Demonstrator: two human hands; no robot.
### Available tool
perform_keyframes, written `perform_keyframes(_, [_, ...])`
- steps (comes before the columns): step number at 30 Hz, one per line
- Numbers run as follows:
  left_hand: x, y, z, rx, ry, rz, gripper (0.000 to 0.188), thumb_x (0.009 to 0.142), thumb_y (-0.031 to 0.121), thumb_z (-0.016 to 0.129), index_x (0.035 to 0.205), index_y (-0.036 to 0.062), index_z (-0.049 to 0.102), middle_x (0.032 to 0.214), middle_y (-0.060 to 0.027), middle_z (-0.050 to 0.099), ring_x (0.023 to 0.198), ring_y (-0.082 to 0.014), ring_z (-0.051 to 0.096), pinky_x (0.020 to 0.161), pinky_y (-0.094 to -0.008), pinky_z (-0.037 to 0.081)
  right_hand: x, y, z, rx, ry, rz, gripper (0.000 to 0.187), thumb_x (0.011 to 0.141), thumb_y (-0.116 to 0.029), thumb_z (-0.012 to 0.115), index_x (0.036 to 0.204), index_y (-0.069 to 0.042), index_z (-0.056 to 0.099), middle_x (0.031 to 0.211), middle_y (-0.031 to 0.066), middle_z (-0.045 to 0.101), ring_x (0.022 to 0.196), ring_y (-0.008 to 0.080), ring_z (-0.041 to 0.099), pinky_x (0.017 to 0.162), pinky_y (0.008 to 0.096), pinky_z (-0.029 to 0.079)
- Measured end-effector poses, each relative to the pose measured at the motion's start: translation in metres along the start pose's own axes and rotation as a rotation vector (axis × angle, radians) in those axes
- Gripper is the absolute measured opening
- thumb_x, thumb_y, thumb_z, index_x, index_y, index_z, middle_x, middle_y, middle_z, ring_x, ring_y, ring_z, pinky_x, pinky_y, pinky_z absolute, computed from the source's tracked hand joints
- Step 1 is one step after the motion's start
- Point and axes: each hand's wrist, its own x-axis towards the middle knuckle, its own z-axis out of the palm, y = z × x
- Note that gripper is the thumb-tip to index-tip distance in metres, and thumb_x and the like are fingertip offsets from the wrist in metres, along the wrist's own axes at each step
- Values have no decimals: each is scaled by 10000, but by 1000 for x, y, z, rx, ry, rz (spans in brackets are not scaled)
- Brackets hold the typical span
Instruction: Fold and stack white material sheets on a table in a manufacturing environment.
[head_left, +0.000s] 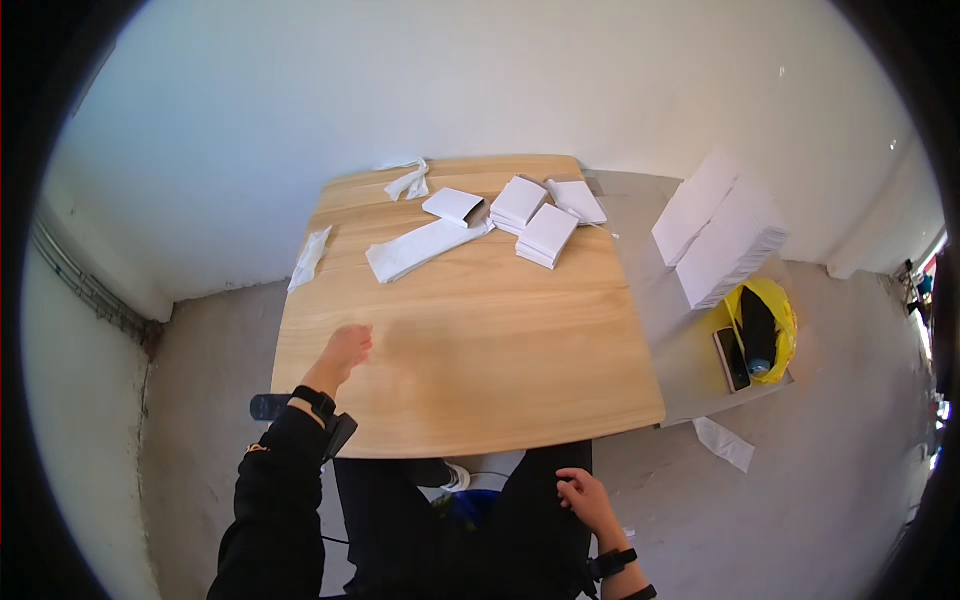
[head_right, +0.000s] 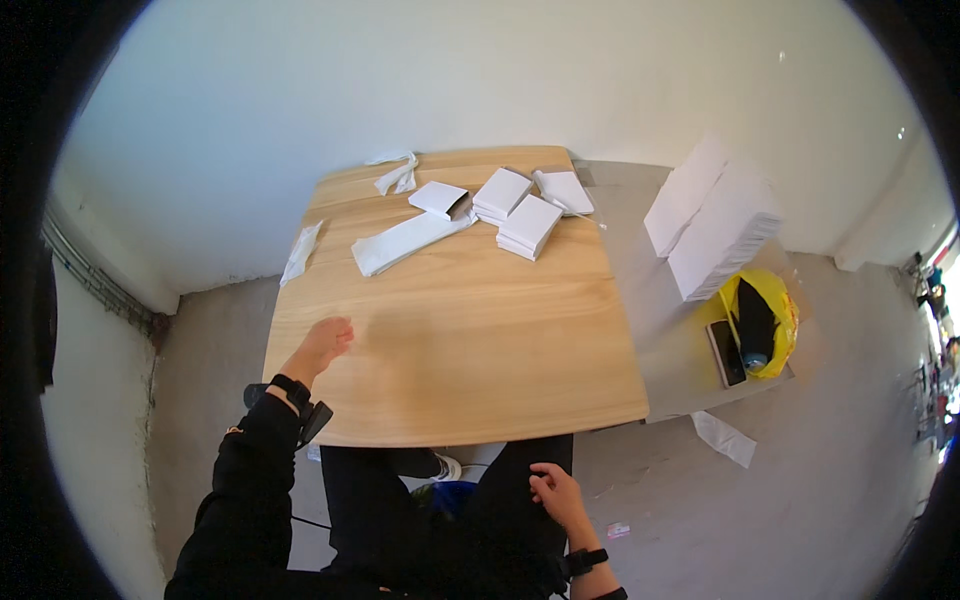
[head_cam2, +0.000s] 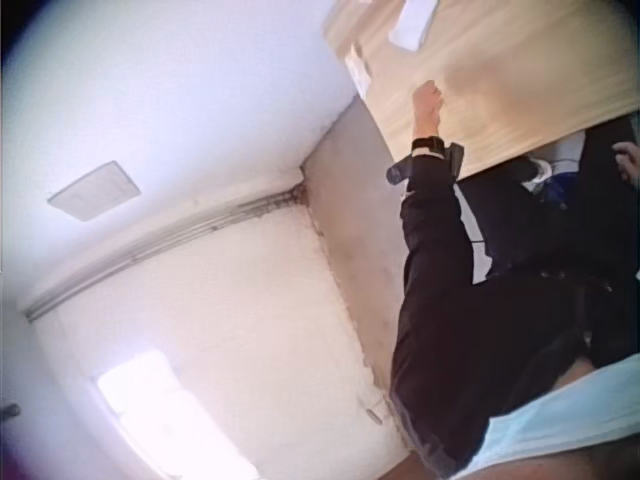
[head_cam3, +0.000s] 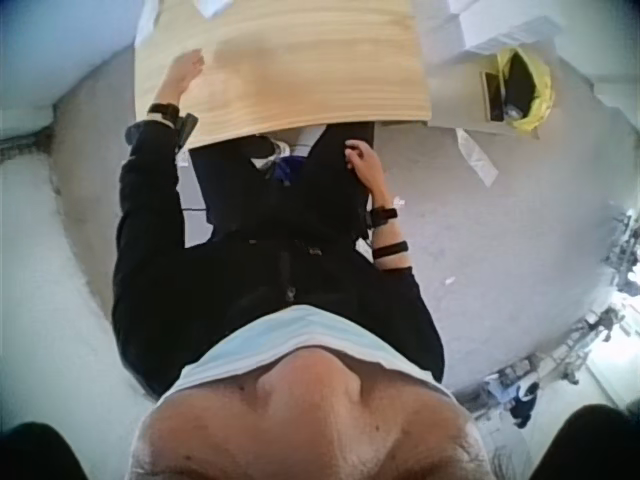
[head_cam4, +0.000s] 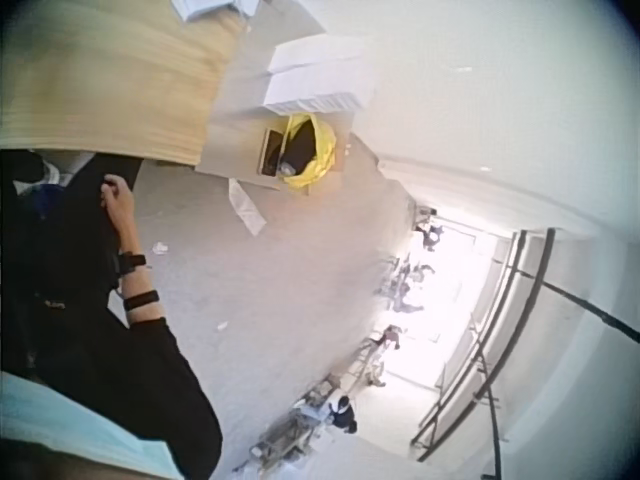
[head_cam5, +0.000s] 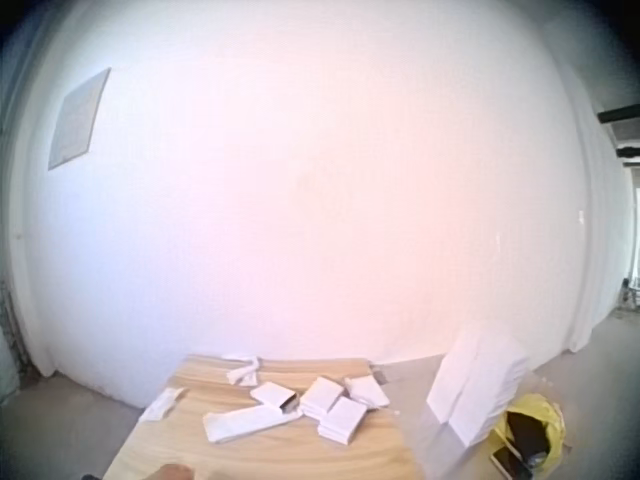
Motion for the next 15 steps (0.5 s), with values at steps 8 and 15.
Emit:
perform_keyframes(8, [98, 44, 1, 254, 177, 97, 156, 900, 254, 581, 897, 98, 573, 858, 8, 513, 756, -111, 507, 659, -260, 429, 19, -31, 1, -34, -5, 191, 190, 903, -169, 610, 1041, -39, 634, 676, 40, 629, 539, 96, 583, 498, 232, 451])
perform_keyframes(15, [194, 35, -110, 277, 78, 431, 405, 793, 291, 752, 1086, 85, 564, 884, -62, 575, 802, -199, 589, 701, -297, 505, 34, -41, 6, 212, -77, 318, 186, 934, -185, 584, 1038, -39, 634, 677, 37, 633, 525, 78, 574, 477, 211, 438])
